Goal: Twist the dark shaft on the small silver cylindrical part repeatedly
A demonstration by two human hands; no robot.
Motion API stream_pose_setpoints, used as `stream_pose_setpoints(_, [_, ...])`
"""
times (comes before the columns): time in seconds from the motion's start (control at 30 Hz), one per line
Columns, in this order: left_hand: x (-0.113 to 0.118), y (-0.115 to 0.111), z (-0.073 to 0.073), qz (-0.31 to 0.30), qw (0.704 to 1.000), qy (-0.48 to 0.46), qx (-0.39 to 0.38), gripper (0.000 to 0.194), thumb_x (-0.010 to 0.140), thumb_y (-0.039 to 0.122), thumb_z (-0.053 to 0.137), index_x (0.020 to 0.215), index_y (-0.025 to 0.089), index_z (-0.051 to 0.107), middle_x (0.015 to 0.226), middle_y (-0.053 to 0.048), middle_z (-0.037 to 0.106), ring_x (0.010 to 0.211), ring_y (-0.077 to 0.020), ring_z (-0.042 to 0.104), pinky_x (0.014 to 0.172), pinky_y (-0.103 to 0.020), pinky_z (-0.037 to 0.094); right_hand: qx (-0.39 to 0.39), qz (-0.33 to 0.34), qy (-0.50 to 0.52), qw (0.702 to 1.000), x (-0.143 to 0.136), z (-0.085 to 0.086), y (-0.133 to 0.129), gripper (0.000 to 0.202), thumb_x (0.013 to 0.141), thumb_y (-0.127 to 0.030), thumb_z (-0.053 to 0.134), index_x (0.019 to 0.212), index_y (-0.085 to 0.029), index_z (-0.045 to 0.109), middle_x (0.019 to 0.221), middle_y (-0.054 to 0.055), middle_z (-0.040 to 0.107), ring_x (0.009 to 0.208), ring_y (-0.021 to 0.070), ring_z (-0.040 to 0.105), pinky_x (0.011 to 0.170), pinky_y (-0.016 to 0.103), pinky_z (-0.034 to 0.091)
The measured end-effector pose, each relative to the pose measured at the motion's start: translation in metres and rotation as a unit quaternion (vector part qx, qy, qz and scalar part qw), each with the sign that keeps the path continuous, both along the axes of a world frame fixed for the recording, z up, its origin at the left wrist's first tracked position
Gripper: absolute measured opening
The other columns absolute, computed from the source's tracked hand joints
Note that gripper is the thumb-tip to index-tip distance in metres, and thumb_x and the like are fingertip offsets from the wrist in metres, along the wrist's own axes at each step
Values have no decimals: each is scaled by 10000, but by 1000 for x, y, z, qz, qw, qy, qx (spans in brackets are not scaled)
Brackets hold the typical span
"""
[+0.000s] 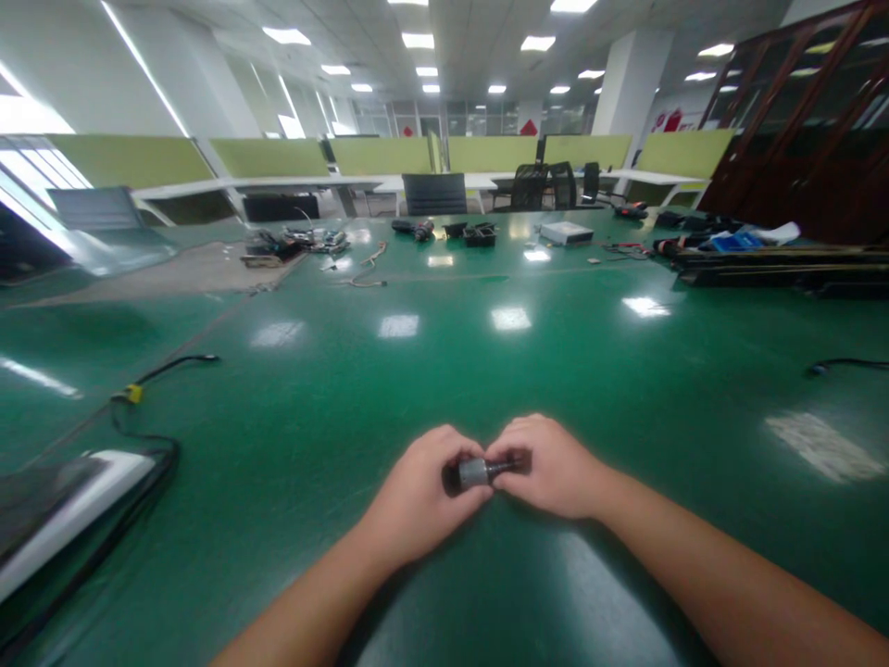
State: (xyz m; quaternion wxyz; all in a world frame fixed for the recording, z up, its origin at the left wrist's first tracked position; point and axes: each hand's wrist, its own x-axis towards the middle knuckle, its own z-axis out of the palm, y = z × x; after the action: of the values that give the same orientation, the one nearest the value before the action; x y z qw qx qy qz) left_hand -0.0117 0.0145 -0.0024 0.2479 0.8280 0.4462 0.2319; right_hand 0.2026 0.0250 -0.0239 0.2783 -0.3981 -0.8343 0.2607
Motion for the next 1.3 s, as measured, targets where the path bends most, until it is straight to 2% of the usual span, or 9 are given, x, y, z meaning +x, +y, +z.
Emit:
stream_pose_setpoints(0.57, [-1,0,0,2,1000,10,2,172,751,218,779,909,219,711,905,-26,669,876,-218,612,782,-319,439,20,-2,5,1000,2,2,0,95,758,-169,758,831,-210,715,822,-6,707,819,173,622,792,320,396])
stream_pose_setpoints(1.3, [-1,0,-1,4,1000,9,-2,207,741,218,804,914,210,691,914,-16,660,875,-215,600,779,-320,428,23,7,-17,1000,16,7,5,82,684,-134,731,732,-184,686,700,-29,656,692,137,587,744,291,377])
